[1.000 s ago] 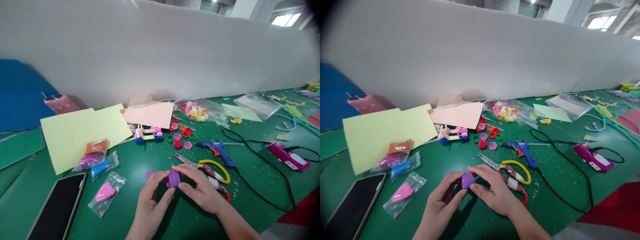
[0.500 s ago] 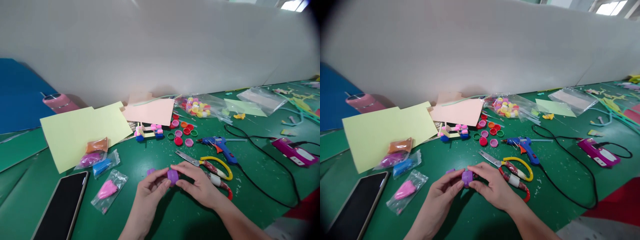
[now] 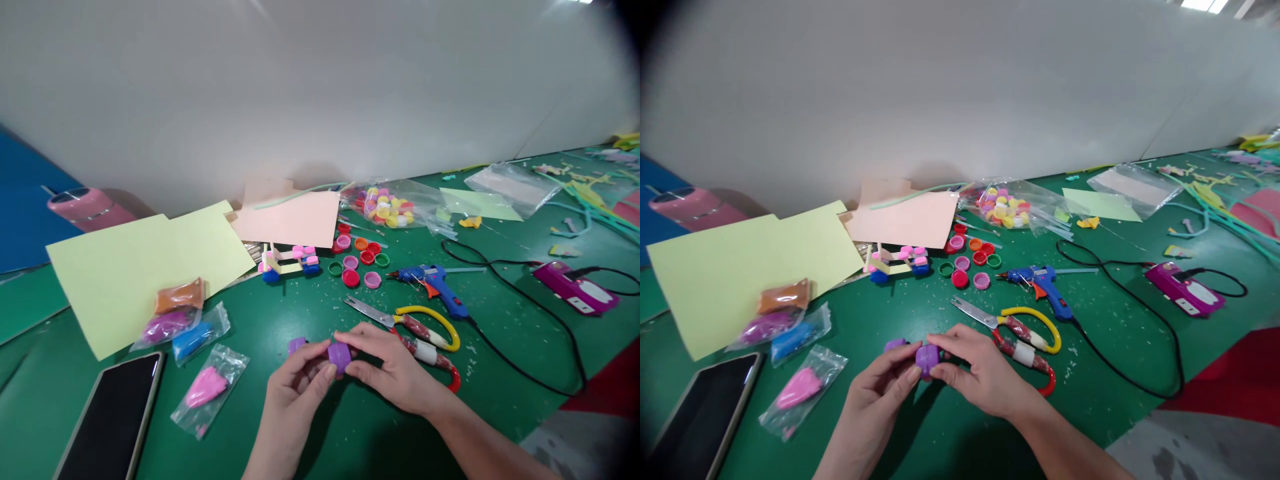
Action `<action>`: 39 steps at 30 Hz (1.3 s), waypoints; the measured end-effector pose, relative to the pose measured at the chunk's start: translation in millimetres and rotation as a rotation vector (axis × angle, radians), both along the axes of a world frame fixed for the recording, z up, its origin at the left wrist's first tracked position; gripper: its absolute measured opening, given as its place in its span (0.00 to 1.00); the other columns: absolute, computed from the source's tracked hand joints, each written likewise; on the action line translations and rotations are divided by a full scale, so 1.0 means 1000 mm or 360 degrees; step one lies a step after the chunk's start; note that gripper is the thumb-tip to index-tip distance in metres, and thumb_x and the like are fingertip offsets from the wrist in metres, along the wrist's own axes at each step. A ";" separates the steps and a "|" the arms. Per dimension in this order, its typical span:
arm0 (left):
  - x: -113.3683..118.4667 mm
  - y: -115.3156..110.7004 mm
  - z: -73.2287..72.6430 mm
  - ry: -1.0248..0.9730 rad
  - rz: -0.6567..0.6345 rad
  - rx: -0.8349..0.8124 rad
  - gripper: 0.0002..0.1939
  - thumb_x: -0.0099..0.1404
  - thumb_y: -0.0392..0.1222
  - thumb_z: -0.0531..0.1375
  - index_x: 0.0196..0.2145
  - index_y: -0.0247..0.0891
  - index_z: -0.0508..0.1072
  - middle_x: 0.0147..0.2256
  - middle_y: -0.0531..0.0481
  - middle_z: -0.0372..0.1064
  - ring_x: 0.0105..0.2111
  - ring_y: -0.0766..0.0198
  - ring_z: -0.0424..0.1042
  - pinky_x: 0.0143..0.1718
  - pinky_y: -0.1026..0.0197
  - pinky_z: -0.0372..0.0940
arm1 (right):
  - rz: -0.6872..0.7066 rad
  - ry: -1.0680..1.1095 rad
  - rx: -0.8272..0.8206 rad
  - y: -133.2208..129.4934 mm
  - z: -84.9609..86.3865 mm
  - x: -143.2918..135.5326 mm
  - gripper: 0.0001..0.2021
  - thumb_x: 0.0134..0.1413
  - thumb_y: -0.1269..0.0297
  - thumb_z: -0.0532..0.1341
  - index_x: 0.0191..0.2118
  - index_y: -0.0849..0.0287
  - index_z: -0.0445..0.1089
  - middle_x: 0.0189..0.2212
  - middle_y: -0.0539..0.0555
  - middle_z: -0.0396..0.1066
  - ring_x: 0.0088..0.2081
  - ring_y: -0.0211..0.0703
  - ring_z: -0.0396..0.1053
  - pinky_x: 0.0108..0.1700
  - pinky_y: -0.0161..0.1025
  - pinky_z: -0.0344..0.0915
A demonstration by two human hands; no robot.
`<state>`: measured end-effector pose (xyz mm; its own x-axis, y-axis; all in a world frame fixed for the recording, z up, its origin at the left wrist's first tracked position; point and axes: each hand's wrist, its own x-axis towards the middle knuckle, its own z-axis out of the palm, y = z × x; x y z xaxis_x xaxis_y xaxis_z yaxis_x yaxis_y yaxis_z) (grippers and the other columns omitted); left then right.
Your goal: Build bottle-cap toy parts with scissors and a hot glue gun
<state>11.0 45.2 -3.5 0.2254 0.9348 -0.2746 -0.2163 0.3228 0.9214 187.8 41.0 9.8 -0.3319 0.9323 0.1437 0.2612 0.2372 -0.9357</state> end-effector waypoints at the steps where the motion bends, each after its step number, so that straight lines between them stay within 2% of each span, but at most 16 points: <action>1: 0.000 0.000 0.001 0.0010 0.0004 0.0010 0.11 0.54 0.36 0.62 0.37 0.43 0.74 0.34 0.54 0.73 0.33 0.69 0.70 0.38 0.69 0.65 | -0.0001 -0.0001 0.0002 0.000 0.000 0.000 0.19 0.55 0.67 0.57 0.53 0.55 0.62 0.38 0.53 0.64 0.39 0.39 0.63 0.42 0.35 0.60; 6: 0.004 0.001 0.007 0.0024 -0.0034 0.0021 0.11 0.54 0.37 0.62 0.37 0.41 0.74 0.27 0.54 0.73 0.26 0.70 0.71 0.32 0.68 0.66 | -0.0004 0.0012 0.0011 0.000 -0.001 0.000 0.19 0.55 0.67 0.57 0.54 0.56 0.61 0.38 0.53 0.63 0.39 0.39 0.63 0.43 0.35 0.60; 10: 0.006 0.001 0.012 0.0054 0.0027 0.0040 0.11 0.52 0.37 0.63 0.36 0.40 0.75 0.26 0.55 0.72 0.21 0.71 0.69 0.26 0.68 0.65 | -0.0009 0.0021 0.0012 0.000 -0.001 0.000 0.19 0.55 0.67 0.57 0.53 0.56 0.62 0.38 0.53 0.63 0.40 0.39 0.64 0.43 0.36 0.60; 15: 0.006 -0.001 0.016 0.0101 0.0056 0.0037 0.12 0.51 0.38 0.63 0.36 0.40 0.75 0.23 0.54 0.71 0.20 0.70 0.69 0.25 0.68 0.65 | -0.0031 0.0028 0.0035 -0.001 0.000 -0.002 0.18 0.55 0.67 0.57 0.52 0.57 0.63 0.39 0.54 0.64 0.40 0.40 0.64 0.44 0.36 0.61; 18: 0.004 -0.002 0.015 0.0113 0.0044 0.0092 0.13 0.52 0.37 0.63 0.38 0.40 0.75 0.25 0.53 0.72 0.22 0.70 0.69 0.27 0.67 0.65 | -0.0094 0.0046 0.0080 -0.003 0.001 -0.002 0.22 0.53 0.68 0.59 0.54 0.54 0.59 0.41 0.53 0.65 0.42 0.40 0.64 0.45 0.36 0.60; 21: 0.001 -0.002 0.012 0.0139 0.0024 0.0292 0.17 0.52 0.35 0.63 0.42 0.44 0.72 0.28 0.54 0.72 0.24 0.70 0.69 0.29 0.67 0.66 | -0.0142 0.0045 0.0111 -0.004 0.001 -0.001 0.27 0.51 0.68 0.61 0.56 0.50 0.54 0.45 0.51 0.65 0.46 0.41 0.63 0.49 0.36 0.58; 26: -0.002 -0.004 0.008 0.0387 0.0023 0.0775 0.25 0.52 0.30 0.62 0.47 0.49 0.67 0.30 0.56 0.72 0.30 0.69 0.69 0.36 0.67 0.65 | -0.0119 0.0088 0.0091 -0.005 0.002 0.003 0.28 0.49 0.68 0.62 0.56 0.46 0.55 0.48 0.49 0.66 0.48 0.41 0.63 0.51 0.37 0.57; 30: -0.002 -0.006 0.006 0.0543 0.0018 0.0966 0.25 0.53 0.29 0.61 0.47 0.49 0.66 0.33 0.55 0.73 0.31 0.68 0.70 0.37 0.66 0.65 | -0.0114 0.0156 0.0041 -0.006 0.000 0.004 0.26 0.50 0.67 0.62 0.55 0.46 0.56 0.47 0.50 0.67 0.48 0.41 0.64 0.51 0.38 0.59; 34: 0.000 -0.007 0.006 0.0482 0.0026 0.0872 0.24 0.53 0.30 0.61 0.47 0.46 0.66 0.39 0.50 0.72 0.31 0.66 0.71 0.37 0.64 0.66 | -0.0141 0.0101 0.0086 -0.005 0.001 0.004 0.26 0.50 0.66 0.62 0.55 0.50 0.56 0.45 0.52 0.68 0.46 0.43 0.65 0.49 0.39 0.60; 37: 0.001 -0.007 0.011 0.0339 -0.0040 0.0604 0.23 0.53 0.34 0.61 0.47 0.42 0.67 0.43 0.45 0.70 0.32 0.63 0.71 0.39 0.60 0.66 | -0.0150 0.0028 0.0135 -0.005 0.003 0.004 0.25 0.50 0.66 0.62 0.55 0.51 0.56 0.45 0.53 0.68 0.46 0.44 0.65 0.49 0.40 0.60; 39: 0.001 -0.006 0.015 0.0293 -0.0108 0.0437 0.20 0.53 0.37 0.61 0.46 0.39 0.68 0.41 0.44 0.71 0.31 0.62 0.71 0.37 0.59 0.66 | -0.0139 -0.0012 0.0155 -0.005 0.004 0.004 0.25 0.51 0.65 0.61 0.55 0.51 0.56 0.45 0.53 0.68 0.46 0.44 0.65 0.49 0.40 0.60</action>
<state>12.2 38.7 11.2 0.2599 0.9640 -0.0567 -0.0247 0.0653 0.9976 191.5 36.3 13.5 -0.2513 0.9395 0.2328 0.2916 0.3028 -0.9073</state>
